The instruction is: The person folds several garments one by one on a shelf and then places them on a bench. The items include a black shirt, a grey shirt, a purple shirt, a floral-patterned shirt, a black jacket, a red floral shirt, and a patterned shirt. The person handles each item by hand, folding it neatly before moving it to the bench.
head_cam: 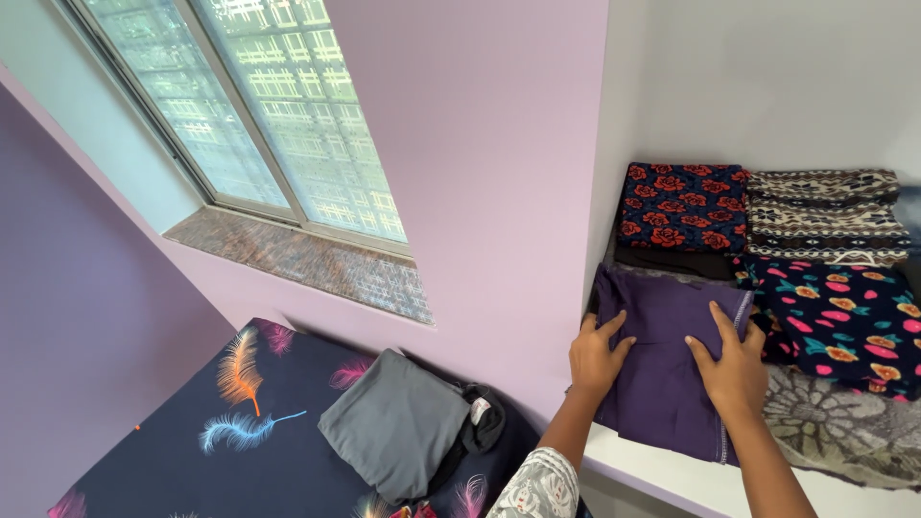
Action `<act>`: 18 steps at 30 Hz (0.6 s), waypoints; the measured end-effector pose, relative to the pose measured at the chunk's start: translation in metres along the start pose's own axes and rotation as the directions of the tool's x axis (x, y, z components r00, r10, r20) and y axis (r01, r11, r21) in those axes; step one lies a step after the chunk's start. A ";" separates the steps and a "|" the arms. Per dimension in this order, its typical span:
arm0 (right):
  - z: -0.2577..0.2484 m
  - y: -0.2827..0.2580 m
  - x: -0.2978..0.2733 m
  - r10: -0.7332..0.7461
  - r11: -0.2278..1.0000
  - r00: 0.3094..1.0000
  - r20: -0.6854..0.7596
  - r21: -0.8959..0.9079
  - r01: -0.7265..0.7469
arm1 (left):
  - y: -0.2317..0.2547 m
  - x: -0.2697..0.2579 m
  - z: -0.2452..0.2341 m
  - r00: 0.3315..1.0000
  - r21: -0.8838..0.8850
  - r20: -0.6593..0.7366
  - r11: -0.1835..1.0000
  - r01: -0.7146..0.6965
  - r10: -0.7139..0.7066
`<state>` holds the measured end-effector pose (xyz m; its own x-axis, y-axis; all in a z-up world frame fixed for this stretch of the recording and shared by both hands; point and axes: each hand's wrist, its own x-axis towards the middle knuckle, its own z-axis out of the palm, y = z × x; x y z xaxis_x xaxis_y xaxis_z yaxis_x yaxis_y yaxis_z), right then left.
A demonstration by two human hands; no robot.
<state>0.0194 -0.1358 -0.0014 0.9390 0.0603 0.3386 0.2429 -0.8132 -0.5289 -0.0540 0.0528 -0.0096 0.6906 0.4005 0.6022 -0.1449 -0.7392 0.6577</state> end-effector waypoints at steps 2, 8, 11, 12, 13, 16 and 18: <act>0.000 0.000 -0.014 -0.025 0.999 0.998 -0.060 0.026 0.026 | 0.004 -0.010 -0.012 1.000 -0.054 0.007 0.998 -0.018 0.019; 0.001 -0.003 -0.063 -0.007 0.995 0.988 -0.156 0.102 0.023 | 0.007 -0.037 -0.045 0.991 -0.086 0.126 0.994 0.065 -0.054; 0.006 -0.008 -0.084 -0.021 0.994 0.979 -0.205 0.097 0.042 | 0.005 -0.046 -0.060 0.989 -0.088 0.140 0.995 0.056 -0.043; 0.007 -0.009 -0.092 -0.022 0.993 0.975 -0.220 0.112 0.048 | 0.005 -0.049 -0.064 0.987 -0.079 0.155 0.995 0.054 -0.041; 0.008 -0.010 -0.098 -0.023 0.990 0.972 -0.235 0.128 0.054 | 0.004 -0.052 -0.068 0.985 -0.071 0.170 0.996 0.052 -0.040; 0.009 -0.014 -0.115 -0.017 0.995 0.968 -0.251 0.095 0.042 | 0.002 -0.063 -0.080 0.991 -0.088 0.135 0.996 -0.004 0.015; 0.007 -0.016 -0.127 -0.017 0.994 0.965 -0.262 0.098 0.044 | 0.002 -0.072 -0.085 0.992 -0.094 0.123 0.995 -0.018 0.030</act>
<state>-0.1023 -0.1265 -0.0420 0.8382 -0.0802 0.5395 0.3065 -0.7490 -0.5875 -0.1641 0.0679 -0.0133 0.7678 0.3088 0.5613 -0.2234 -0.6922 0.6863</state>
